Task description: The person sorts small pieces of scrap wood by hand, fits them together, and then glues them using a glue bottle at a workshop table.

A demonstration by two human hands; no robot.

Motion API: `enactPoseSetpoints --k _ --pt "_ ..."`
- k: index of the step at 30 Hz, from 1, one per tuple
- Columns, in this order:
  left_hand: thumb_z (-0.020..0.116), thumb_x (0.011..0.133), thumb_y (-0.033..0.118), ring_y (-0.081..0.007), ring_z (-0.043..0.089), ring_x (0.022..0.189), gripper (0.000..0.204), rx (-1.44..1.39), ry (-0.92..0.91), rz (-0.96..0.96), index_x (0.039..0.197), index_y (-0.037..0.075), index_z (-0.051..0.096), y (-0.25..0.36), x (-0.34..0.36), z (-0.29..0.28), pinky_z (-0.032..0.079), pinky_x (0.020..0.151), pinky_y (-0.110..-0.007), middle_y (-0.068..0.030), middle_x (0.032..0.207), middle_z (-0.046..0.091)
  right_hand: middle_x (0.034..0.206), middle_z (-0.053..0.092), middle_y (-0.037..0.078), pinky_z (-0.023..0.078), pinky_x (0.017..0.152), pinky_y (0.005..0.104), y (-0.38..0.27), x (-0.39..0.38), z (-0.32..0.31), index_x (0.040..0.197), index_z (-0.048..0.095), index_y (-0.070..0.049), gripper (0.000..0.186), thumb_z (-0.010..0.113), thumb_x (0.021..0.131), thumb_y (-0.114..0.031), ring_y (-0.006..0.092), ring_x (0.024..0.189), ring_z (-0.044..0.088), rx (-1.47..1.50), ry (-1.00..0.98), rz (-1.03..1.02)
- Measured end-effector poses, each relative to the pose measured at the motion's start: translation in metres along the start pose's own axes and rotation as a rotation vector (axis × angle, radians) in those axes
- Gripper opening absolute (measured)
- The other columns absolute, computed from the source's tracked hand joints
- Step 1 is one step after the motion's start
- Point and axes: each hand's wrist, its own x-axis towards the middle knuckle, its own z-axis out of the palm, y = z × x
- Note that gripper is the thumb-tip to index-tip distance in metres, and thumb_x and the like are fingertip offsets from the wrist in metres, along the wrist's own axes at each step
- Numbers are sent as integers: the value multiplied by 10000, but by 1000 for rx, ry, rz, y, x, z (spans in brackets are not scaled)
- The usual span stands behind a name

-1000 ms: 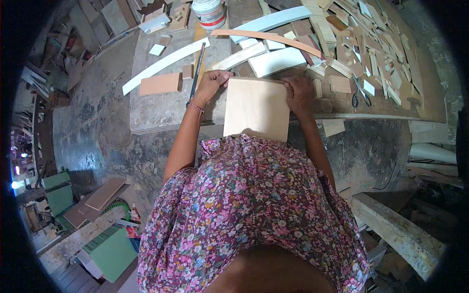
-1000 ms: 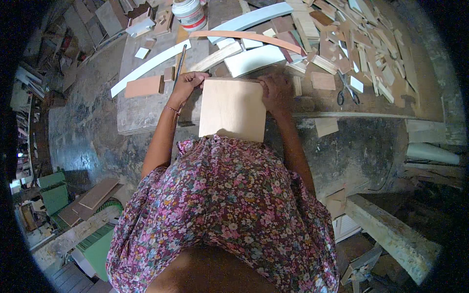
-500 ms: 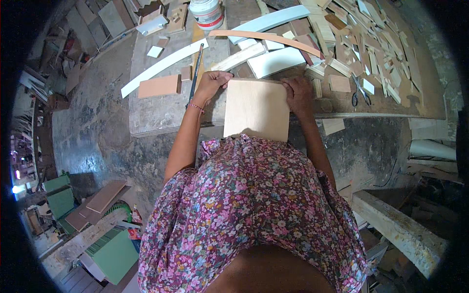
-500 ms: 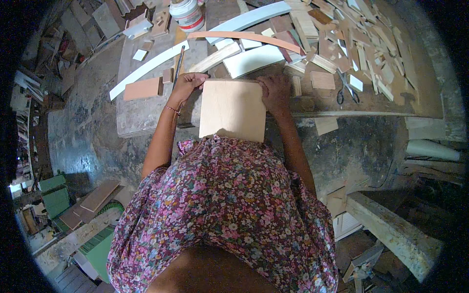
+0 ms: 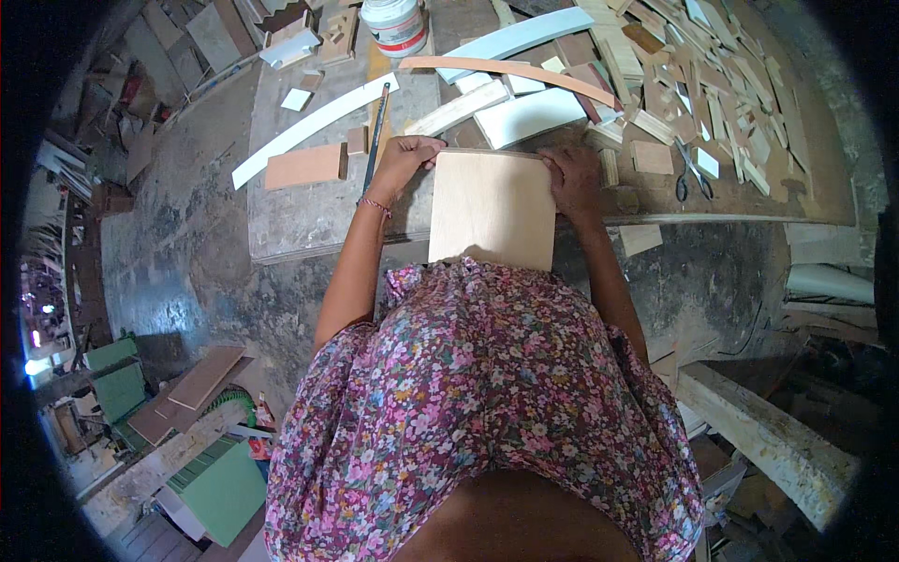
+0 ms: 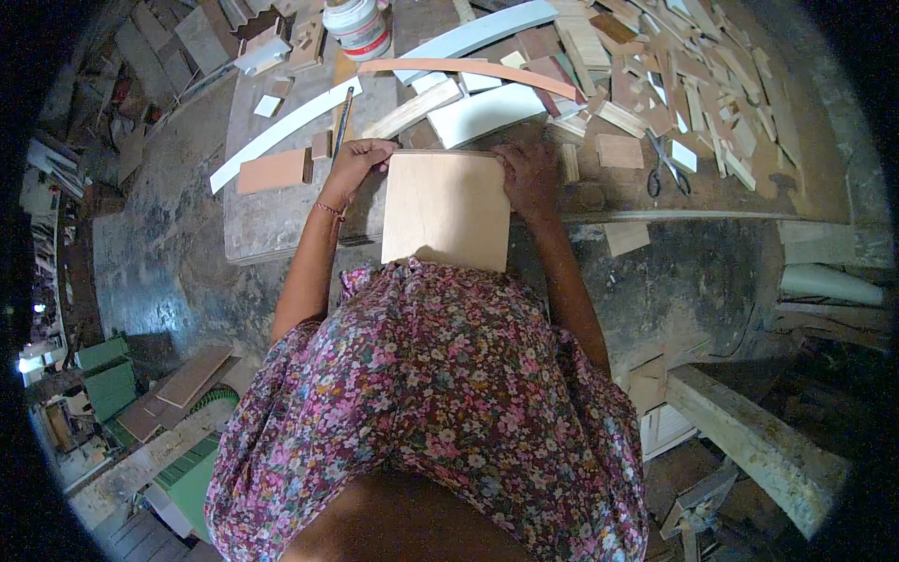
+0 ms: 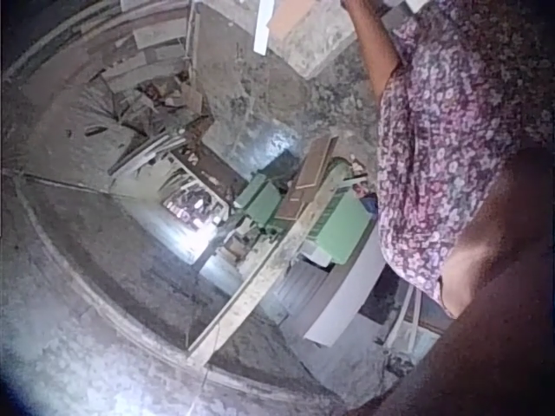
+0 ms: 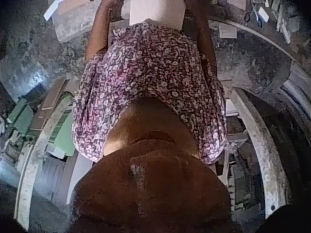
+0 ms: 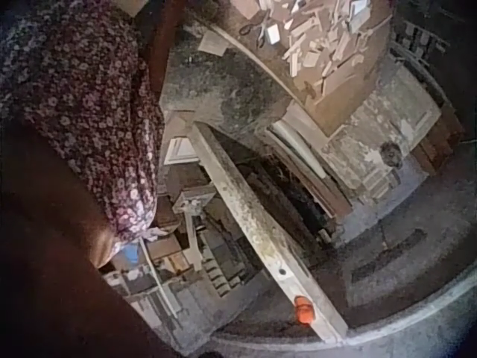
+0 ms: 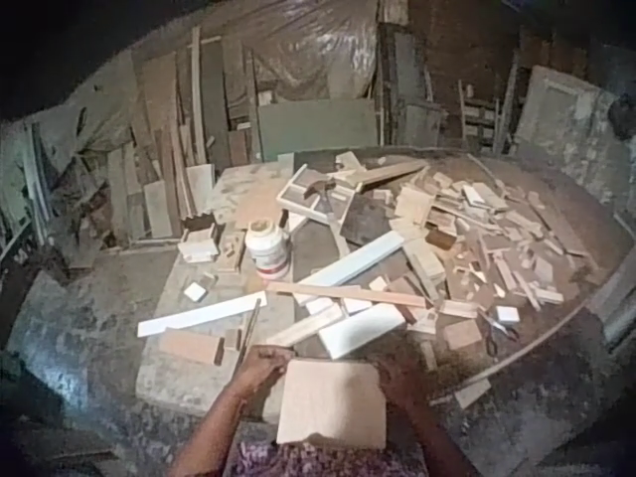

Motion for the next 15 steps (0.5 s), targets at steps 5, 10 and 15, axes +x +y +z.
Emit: enactPoseSetpoints --k 5,10,15 --pt "586 759 46 -60 452 541 125 22 -15 -2 822 -55 623 -1 1 -2 366 504 -188 -19 657 577 794 576 58 365 745 416 -2 1 -2 880 627 -137 150 560 750 -166 264 777 503 54 35 -14" --pt "604 752 45 -57 445 520 114 48 -1 16 806 -54 624 -4 3 -3 359 484 -190 -20 655 580 776 594 46 362 752 428 -3 0 0 870 619 -131 139 561 751 -173 268 790 526 42 62 -15" --pt "612 752 55 -54 446 521 104 59 2 25 792 -40 630 -4 2 -2 352 481 -185 -17 658 587 802 576 76 371 783 422 -2 0 0 894 623 -123 187 557 720 -111 276 826 530 96 -16 30"
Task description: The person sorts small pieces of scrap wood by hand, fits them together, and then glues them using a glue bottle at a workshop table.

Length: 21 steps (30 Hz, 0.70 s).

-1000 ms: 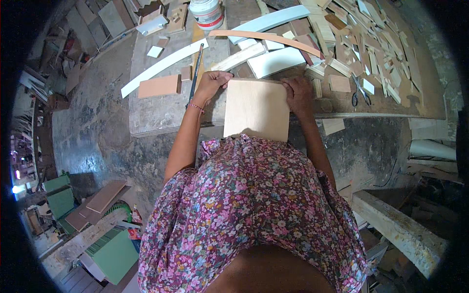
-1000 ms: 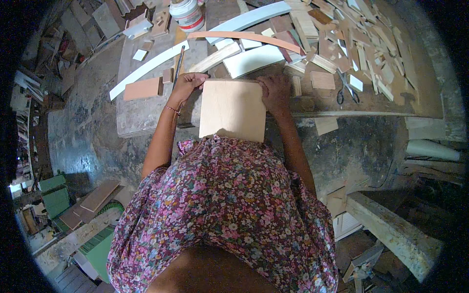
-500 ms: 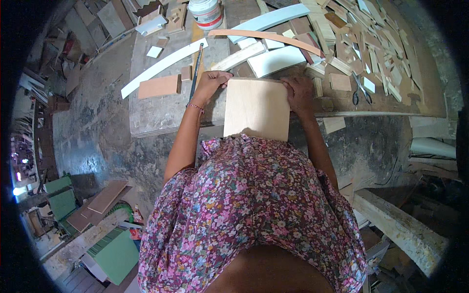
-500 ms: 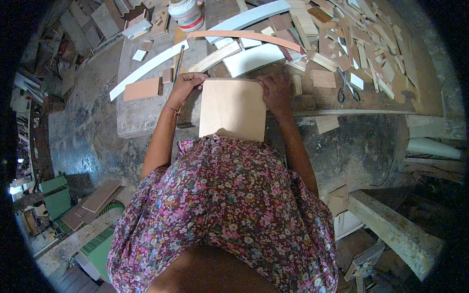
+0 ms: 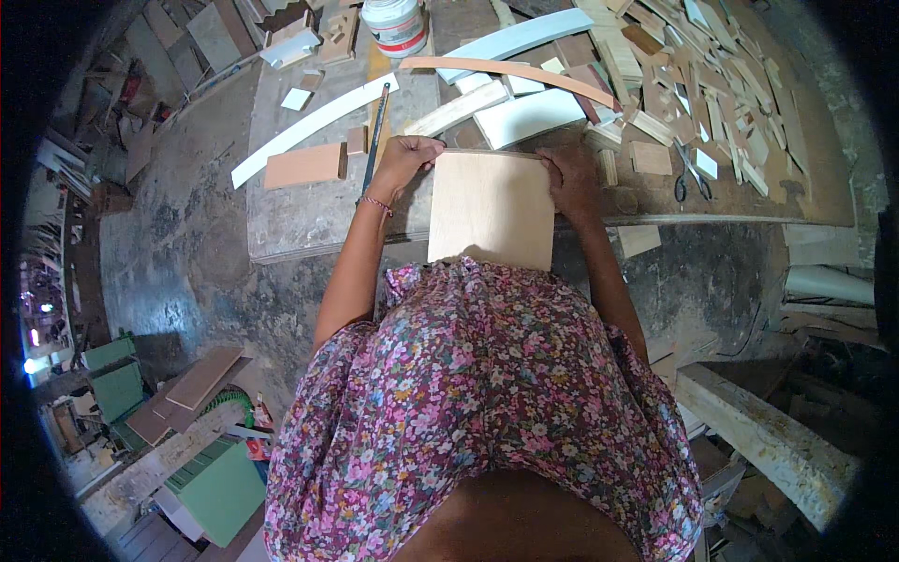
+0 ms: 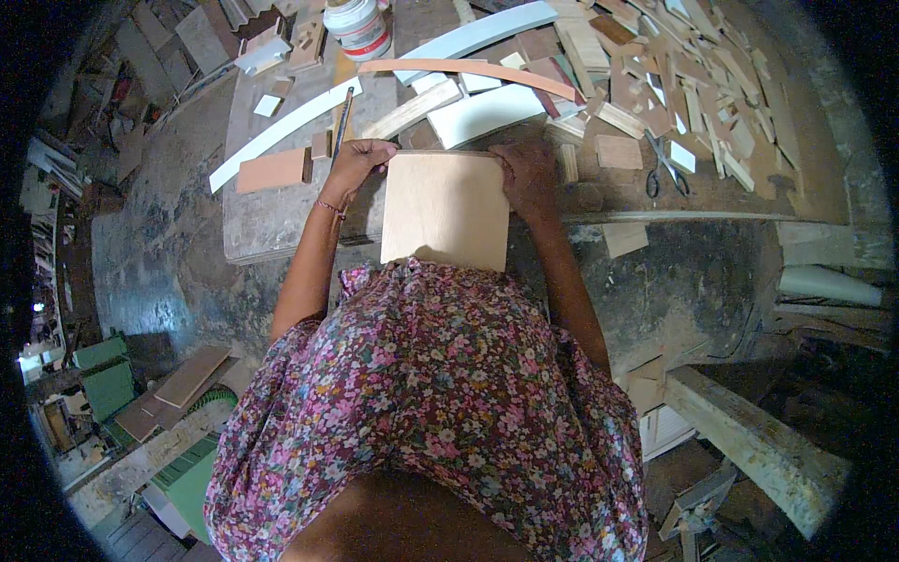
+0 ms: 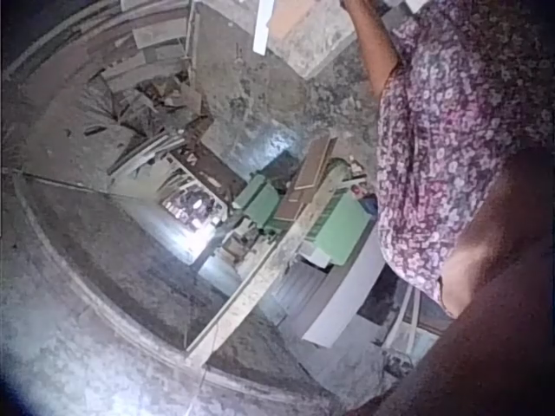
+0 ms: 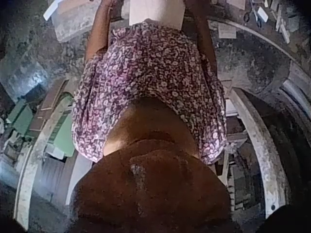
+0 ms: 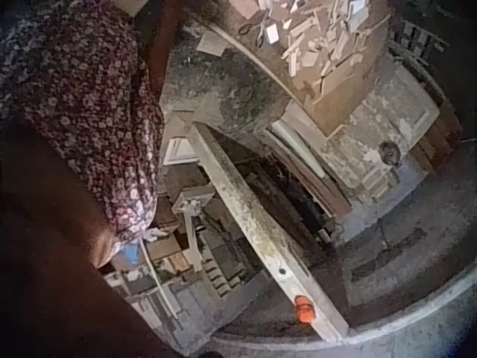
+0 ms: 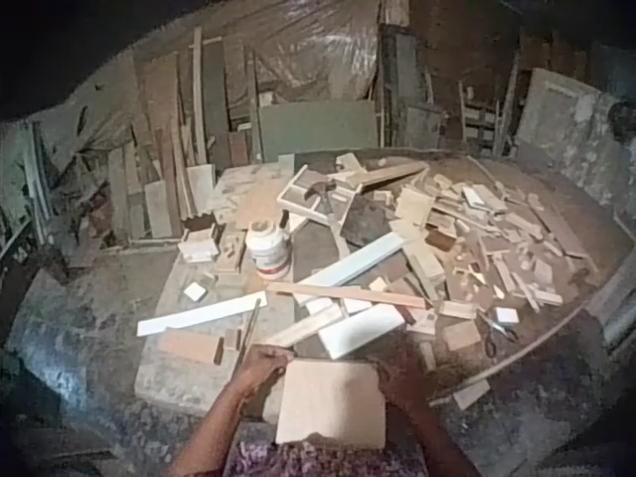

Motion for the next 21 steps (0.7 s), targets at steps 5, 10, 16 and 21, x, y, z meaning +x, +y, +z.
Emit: enactPoseSetpoints --k 5,10,16,21 --pt "617 750 65 -53 446 524 104 -1 23 -29 791 -29 634 1 -1 2 350 482 -188 -7 646 578 831 560 113 379 799 424 -2 0 -4 918 618 -111 243 533 702 -39 292 822 525 61 4 7" --pt "618 754 84 -49 441 522 117 2 20 -22 788 -27 632 2 -2 4 345 478 -191 7 622 557 855 578 104 396 779 394 4 -1 -3 938 613 -106 208 501 770 -60 294 825 519 85 30 3" --pt "607 777 129 -46 461 563 155 41 -19 -12 846 -7 630 -5 1 -2 364 517 -178 13 683 585 836 592 83 392 762 391 3 -3 -4 882 620 -106 152 525 763 -106 270 822 533 -9 112 62" --pt "599 785 133 -44 471 578 156 46 -38 -21 849 -7 628 -5 3 -2 374 530 -178 11 696 588 810 595 82 386 756 395 3 -3 -3 846 623 -89 131 544 759 -146 262 813 536 -22 110 79"
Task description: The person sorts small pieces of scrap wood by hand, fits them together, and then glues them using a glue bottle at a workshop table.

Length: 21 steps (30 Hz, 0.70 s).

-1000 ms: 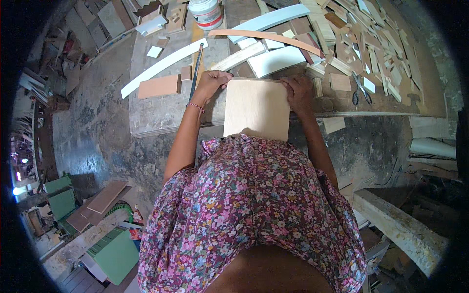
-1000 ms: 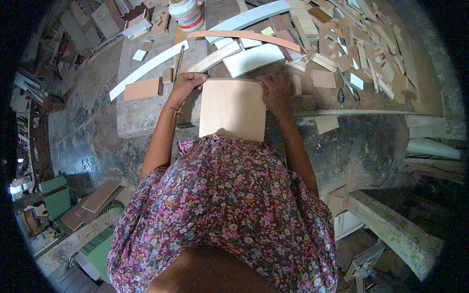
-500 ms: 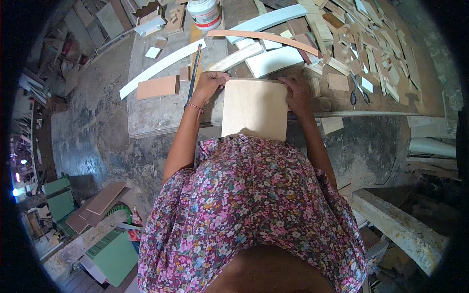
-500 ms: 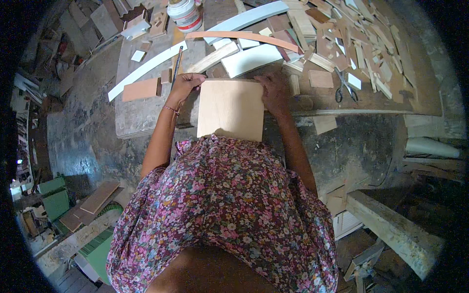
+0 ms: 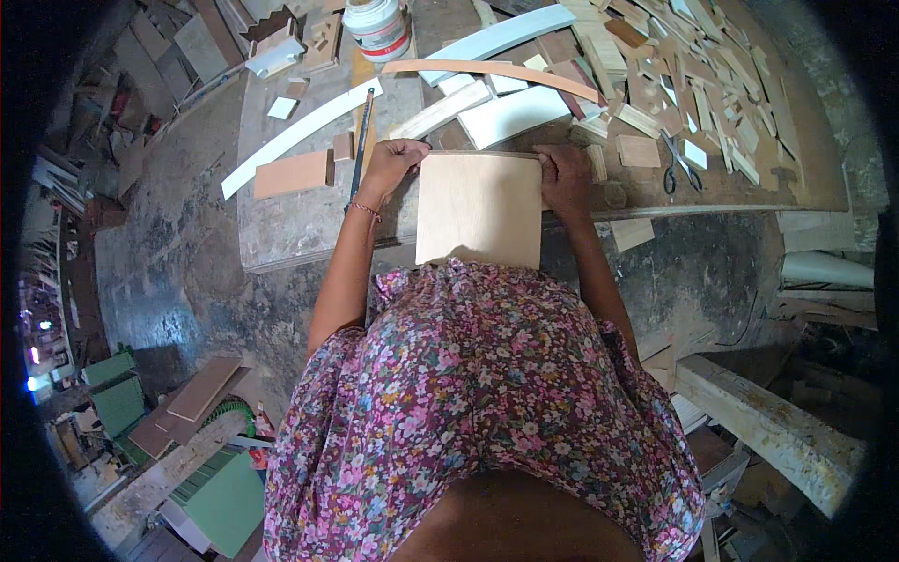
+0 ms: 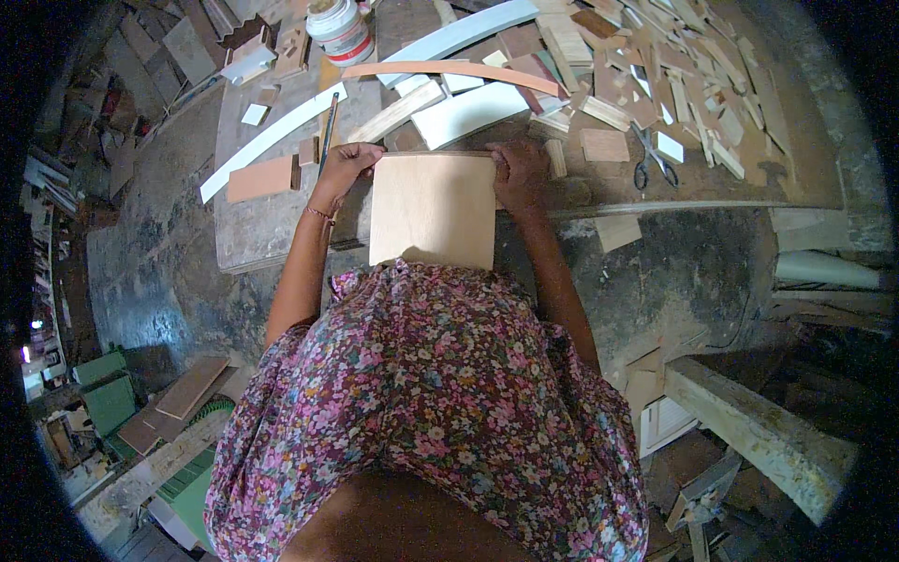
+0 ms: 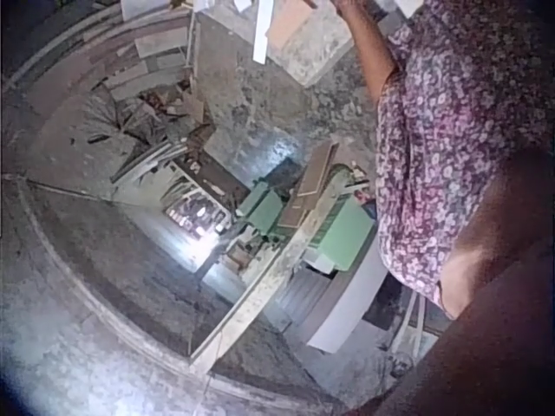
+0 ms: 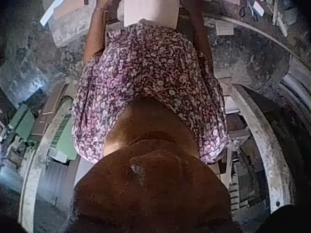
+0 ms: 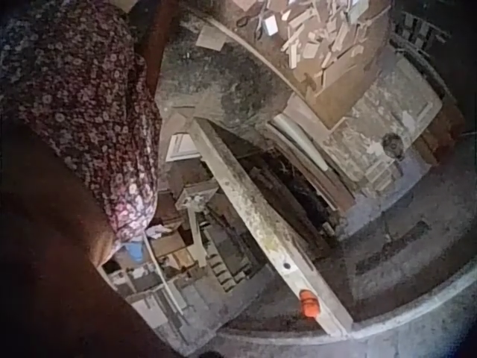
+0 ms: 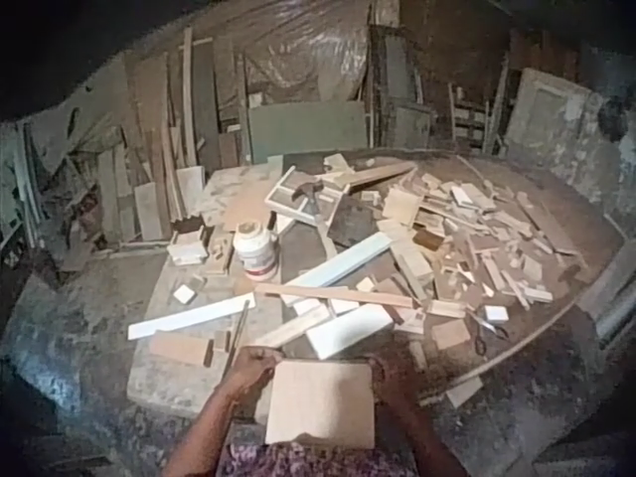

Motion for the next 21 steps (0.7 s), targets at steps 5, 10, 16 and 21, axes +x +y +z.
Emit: enactPoseSetpoints --k 5,10,16,21 --pt "594 788 122 -44 481 601 142 16 40 -20 847 -2 629 9 -4 5 386 549 -180 10 713 590 790 593 87 390 751 386 1 0 -1 821 624 -81 111 570 734 -125 263 791 539 56 24 -30" --pt "626 748 77 -57 513 627 116 -4 53 36 803 -26 621 16 -7 10 409 579 -187 -21 722 602 758 594 88 417 700 366 -1 4 -4 785 628 -73 89 591 716 -116 262 735 549 119 26 -34" --pt "645 733 68 -71 527 649 106 26 49 84 792 -17 624 17 -9 10 426 616 -202 -27 725 604 723 582 102 406 634 385 1 4 -1 770 609 -67 99 581 723 -150 284 687 538 192 68 -60" --pt "652 726 65 -73 530 657 110 24 63 51 787 -22 624 21 -12 11 429 627 -206 -34 732 608 720 589 97 419 651 389 4 2 1 754 615 -61 112 589 721 -165 282 701 546 168 33 -15"
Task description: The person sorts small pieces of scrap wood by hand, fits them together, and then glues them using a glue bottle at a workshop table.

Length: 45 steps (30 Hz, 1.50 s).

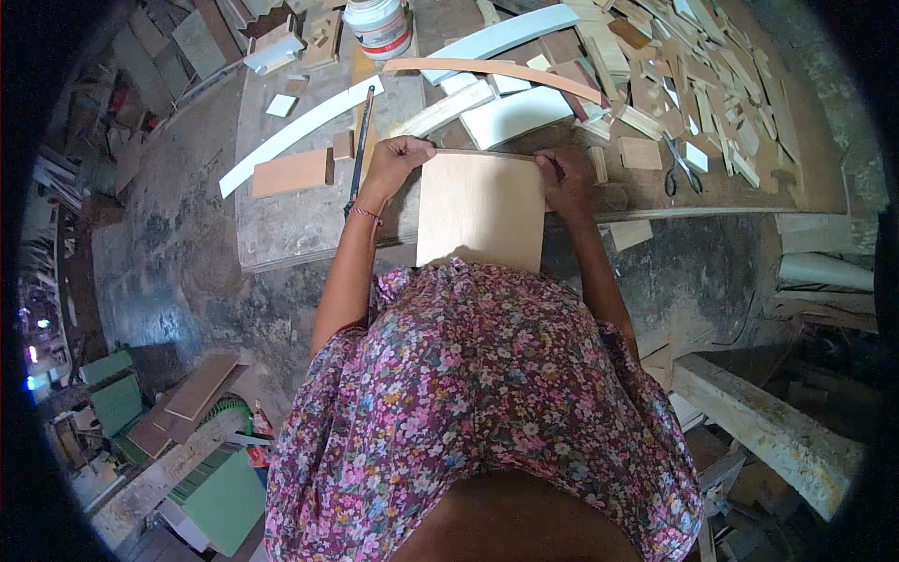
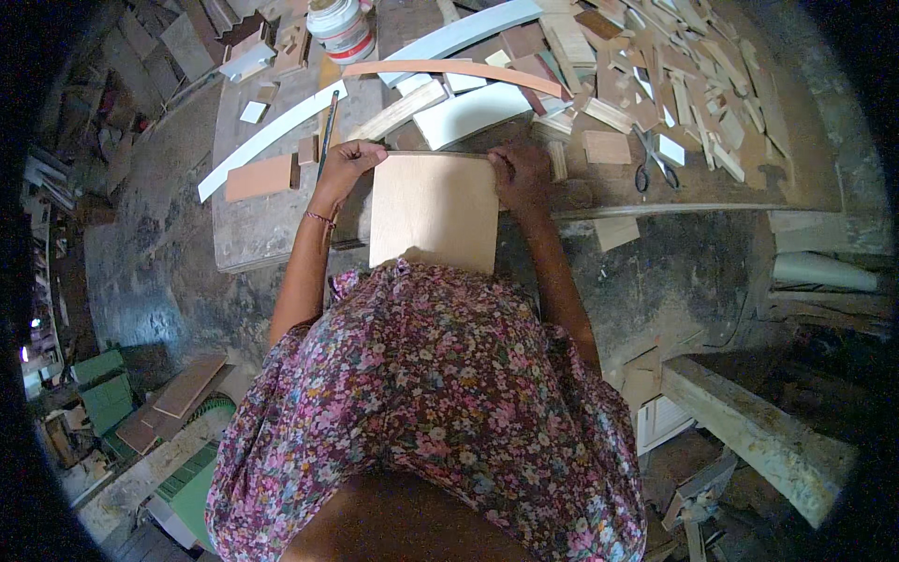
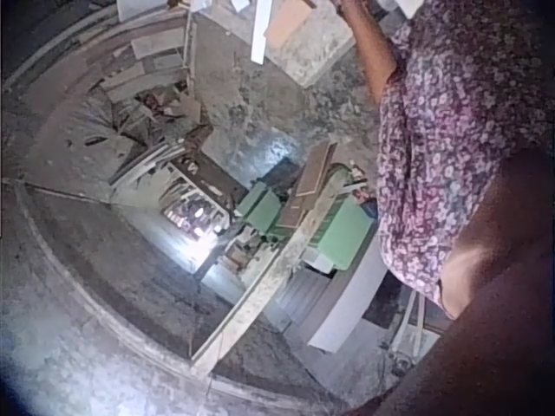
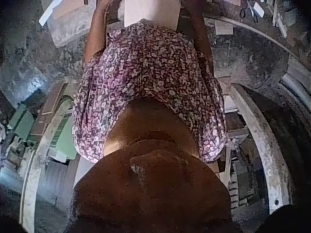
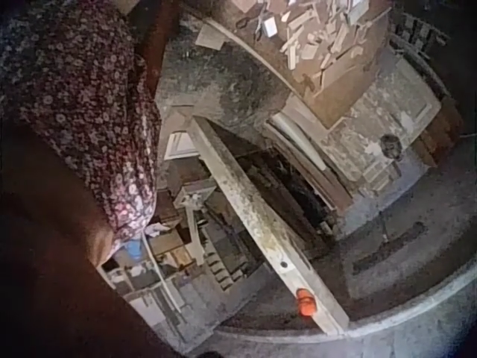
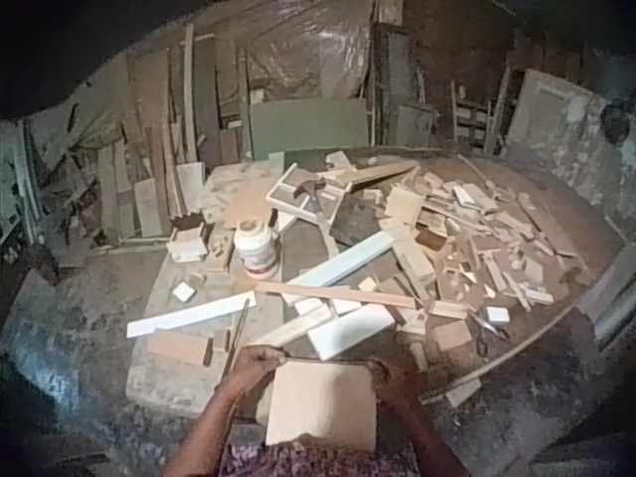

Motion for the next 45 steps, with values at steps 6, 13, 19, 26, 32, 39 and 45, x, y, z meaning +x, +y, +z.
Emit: enactPoseSetpoints --k 6,13,19,26,32,39,45 --pt "649 729 61 -72 528 651 98 23 16 28 784 -17 627 -6 2 -1 425 621 -201 -31 725 609 716 595 88 443 623 346 -6 4 -4 760 624 -58 101 631 707 -144 245 667 562 -8 -3 -38" --pt "640 735 54 -64 520 638 85 -27 20 44 777 -18 625 -8 -2 1 420 608 -197 -21 715 605 710 590 85 440 627 341 -9 3 -5 743 617 -54 128 660 687 -161 241 674 561 41 -29 17" --pt "639 738 56 -55 508 623 79 -41 17 79 768 -15 623 -12 -2 0 409 588 -194 -15 704 598 688 576 75 437 626 339 -12 2 -5 740 617 -62 119 663 683 -155 234 678 548 -6 -5 0" --pt "645 739 71 -49 503 620 83 -4 49 71 753 -5 616 -15 -5 1 406 582 -191 -5 685 589 693 575 70 436 633 338 -13 3 -5 733 619 -62 120 668 671 -153 234 685 545 26 -18 7" --pt "649 734 75 -57 510 629 89 -28 66 62 752 -3 608 -14 -13 3 412 587 -194 -11 693 591 708 578 80 440 629 334 -6 2 -2 736 618 -60 133 673 670 -163 239 671 549 37 -49 -11" --pt "679 712 112 -64 506 657 192 43 63 98 824 -11 583 -9 -23 10 414 594 -198 -14 723 573 730 566 95 441 620 332 -10 -2 -8 760 604 -44 165 663 697 -184 237 694 550 -85 -106 77" --pt "676 693 43 -66 472 666 226 19 54 88 889 2 571 -13 -38 7 409 590 -203 12 753 524 753 579 118 400 712 415 -11 4 -9 771 617 -72 231 622 724 -298 287 773 531 -31 -216 31"
